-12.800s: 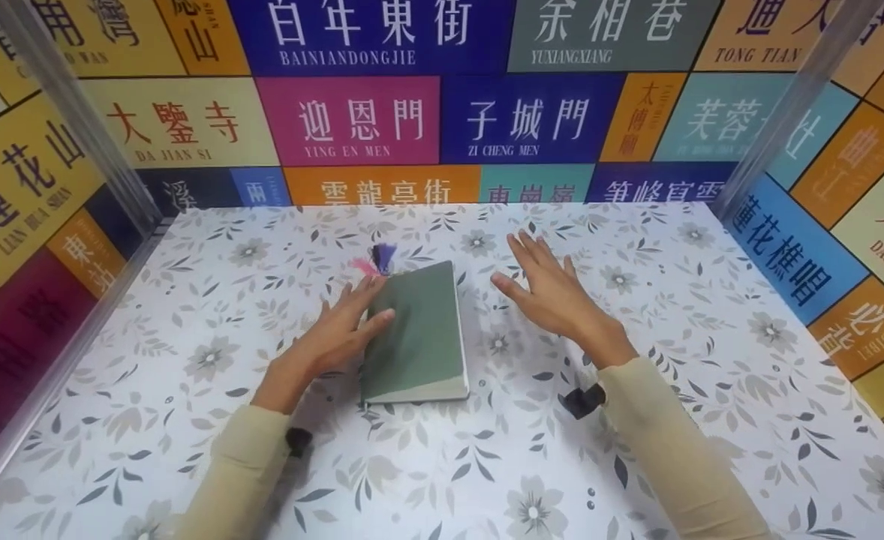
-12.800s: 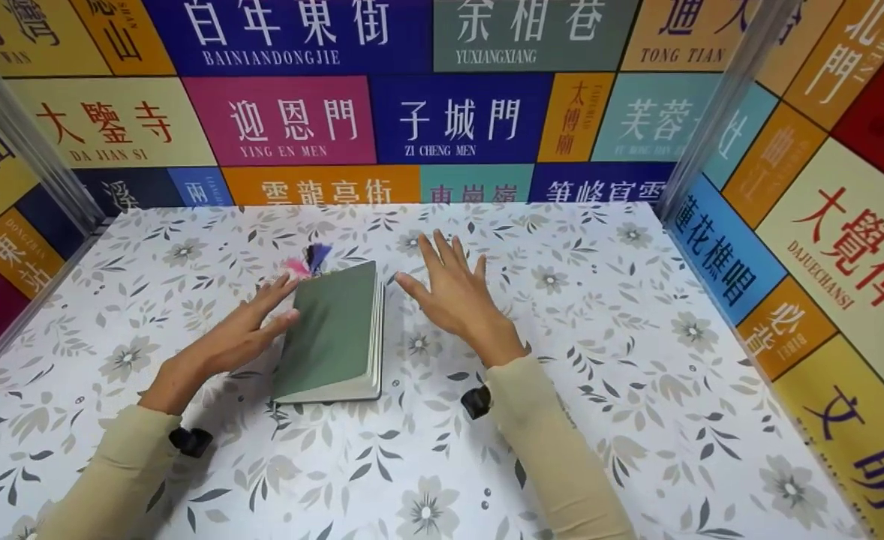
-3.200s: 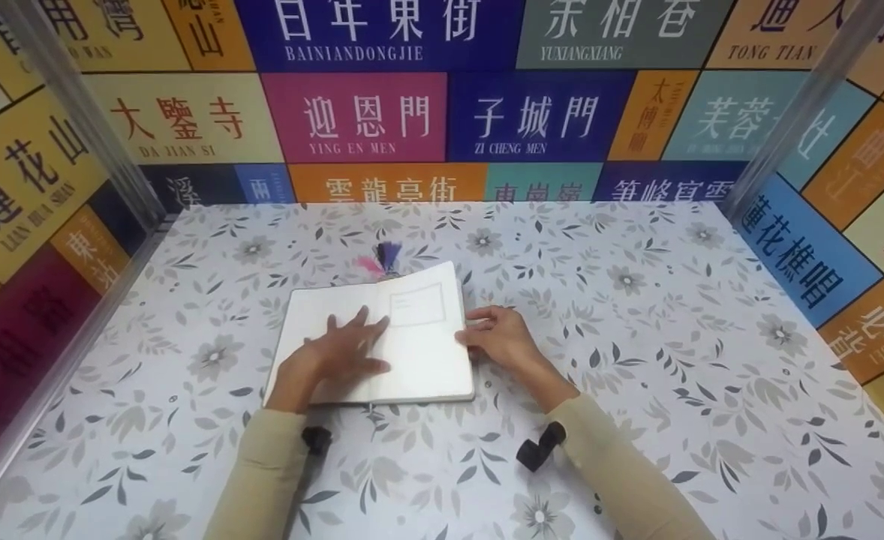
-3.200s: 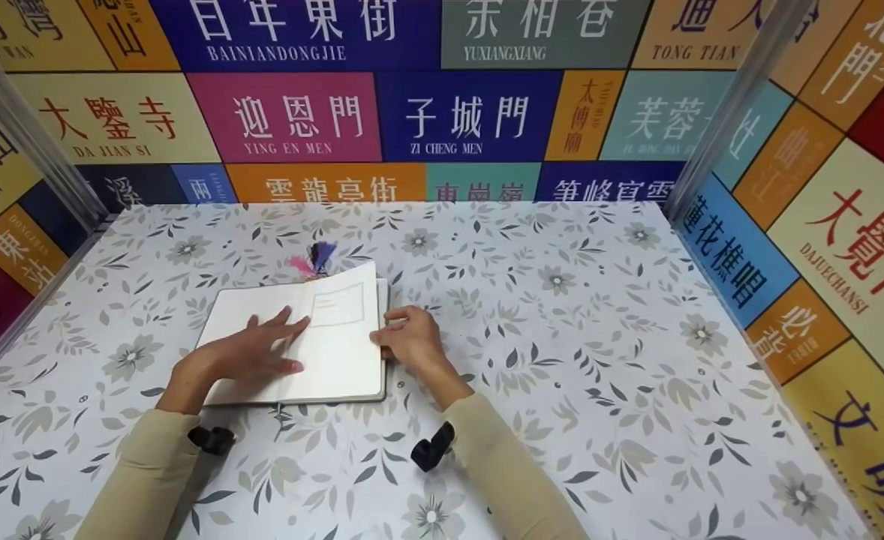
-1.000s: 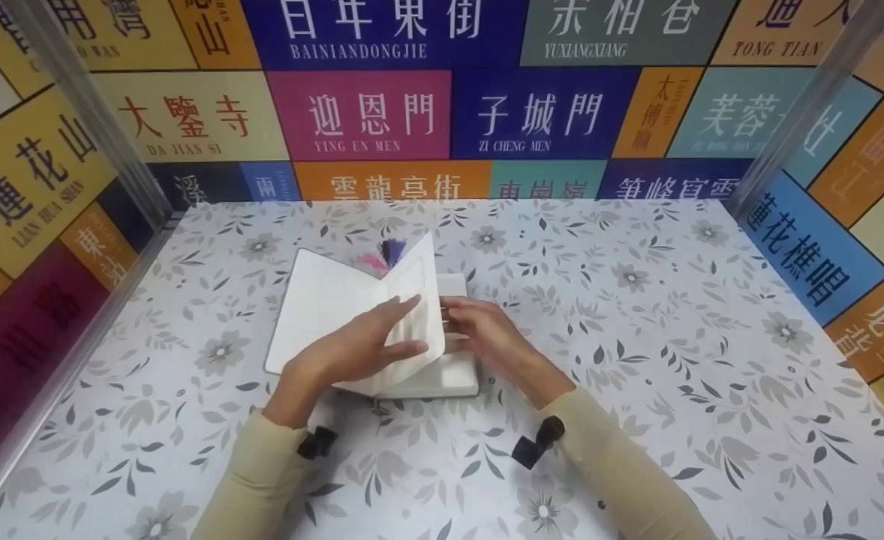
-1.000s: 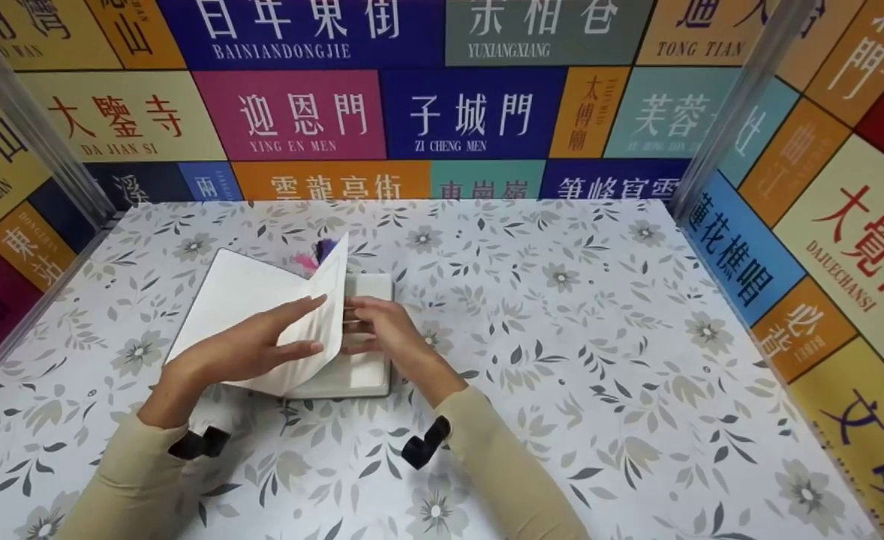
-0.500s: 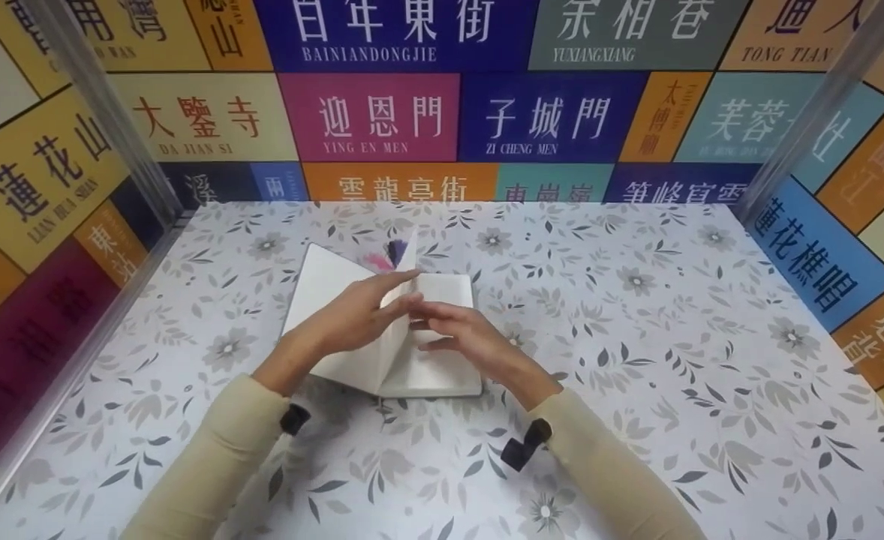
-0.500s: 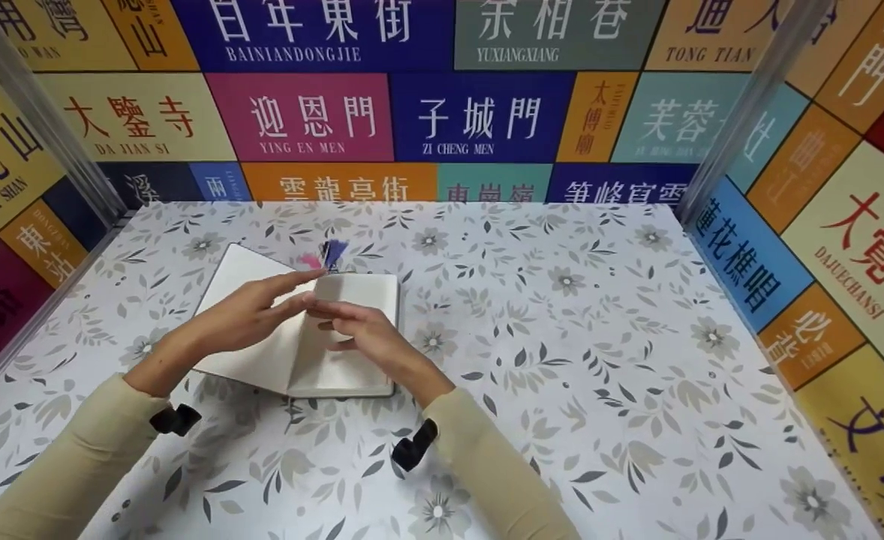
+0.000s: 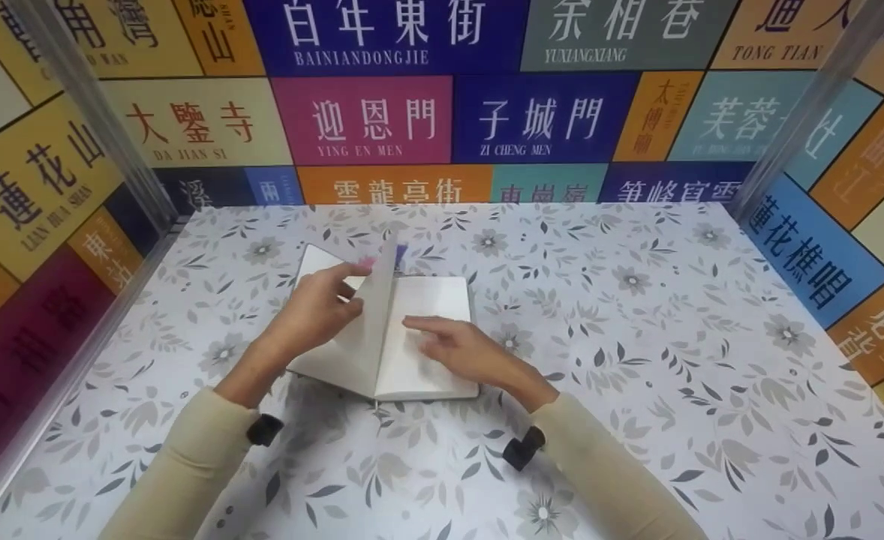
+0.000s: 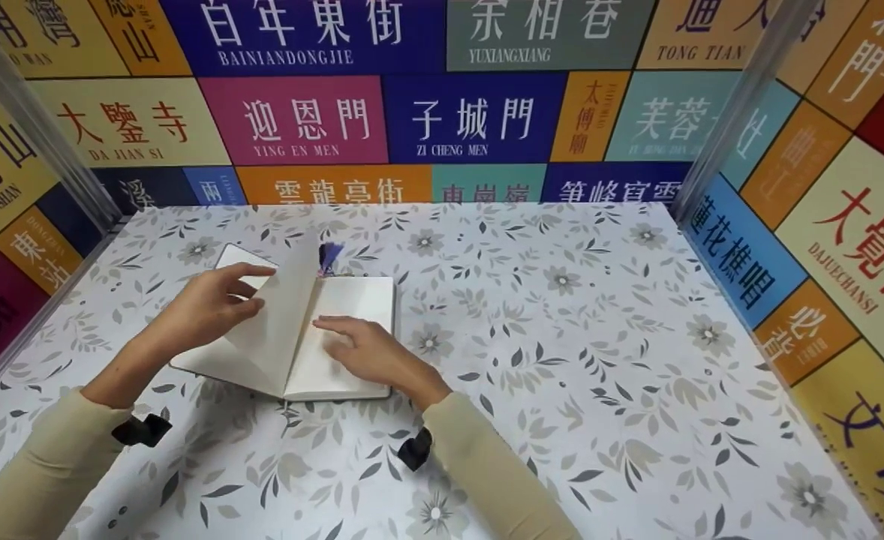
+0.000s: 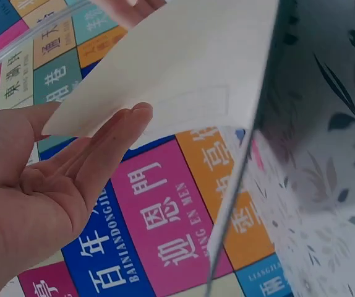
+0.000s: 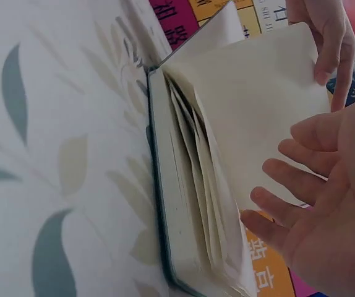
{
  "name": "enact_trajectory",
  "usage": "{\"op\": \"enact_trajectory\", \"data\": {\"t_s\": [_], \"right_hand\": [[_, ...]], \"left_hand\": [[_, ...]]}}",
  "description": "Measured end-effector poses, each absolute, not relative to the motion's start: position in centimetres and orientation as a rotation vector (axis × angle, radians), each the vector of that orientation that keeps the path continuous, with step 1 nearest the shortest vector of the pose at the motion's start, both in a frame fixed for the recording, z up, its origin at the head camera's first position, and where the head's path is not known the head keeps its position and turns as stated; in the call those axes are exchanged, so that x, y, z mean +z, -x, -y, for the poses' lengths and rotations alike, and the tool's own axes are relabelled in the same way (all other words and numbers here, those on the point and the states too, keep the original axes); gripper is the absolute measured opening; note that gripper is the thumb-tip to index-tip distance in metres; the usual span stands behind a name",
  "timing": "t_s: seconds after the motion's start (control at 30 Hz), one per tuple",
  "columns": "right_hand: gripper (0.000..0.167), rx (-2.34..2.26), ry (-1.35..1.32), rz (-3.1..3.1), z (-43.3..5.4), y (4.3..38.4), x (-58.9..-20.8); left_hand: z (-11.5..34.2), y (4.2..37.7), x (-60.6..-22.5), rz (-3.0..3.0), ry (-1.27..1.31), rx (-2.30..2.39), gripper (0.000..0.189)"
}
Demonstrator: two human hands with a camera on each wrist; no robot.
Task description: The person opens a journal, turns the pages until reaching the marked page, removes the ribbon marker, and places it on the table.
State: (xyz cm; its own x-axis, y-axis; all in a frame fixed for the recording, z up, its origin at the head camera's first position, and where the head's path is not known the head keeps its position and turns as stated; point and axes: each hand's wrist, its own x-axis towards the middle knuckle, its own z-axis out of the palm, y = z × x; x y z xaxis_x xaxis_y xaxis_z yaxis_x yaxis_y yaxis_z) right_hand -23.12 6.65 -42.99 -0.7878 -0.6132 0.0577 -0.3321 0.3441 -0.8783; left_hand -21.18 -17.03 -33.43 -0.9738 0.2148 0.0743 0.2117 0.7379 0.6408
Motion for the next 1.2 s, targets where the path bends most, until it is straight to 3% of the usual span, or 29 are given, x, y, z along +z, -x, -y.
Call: {"op": "enact_trajectory", "data": {"t_s": [0.27, 0.7, 1.2], "right_hand": [[0.048, -1.057, 1.028, -2.533, -7.1, 23.1, -43.2], [0.056, -0.784, 1.06, -2.525, -7.3, 23.0, -43.4], [0.058, -0.645, 1.026, -2.527, -7.7, 23.0, -43.4]], "left_hand": [[18.7, 20.5, -34.2, -2.988, -0.204, 0.872, 0.058], [19.4, 19.5, -37.6, -3.149, -0.148, 0.329, 0.09], [19.8, 20.2, -40.2, -2.89, -0.381, 0.299, 0.074]]}}
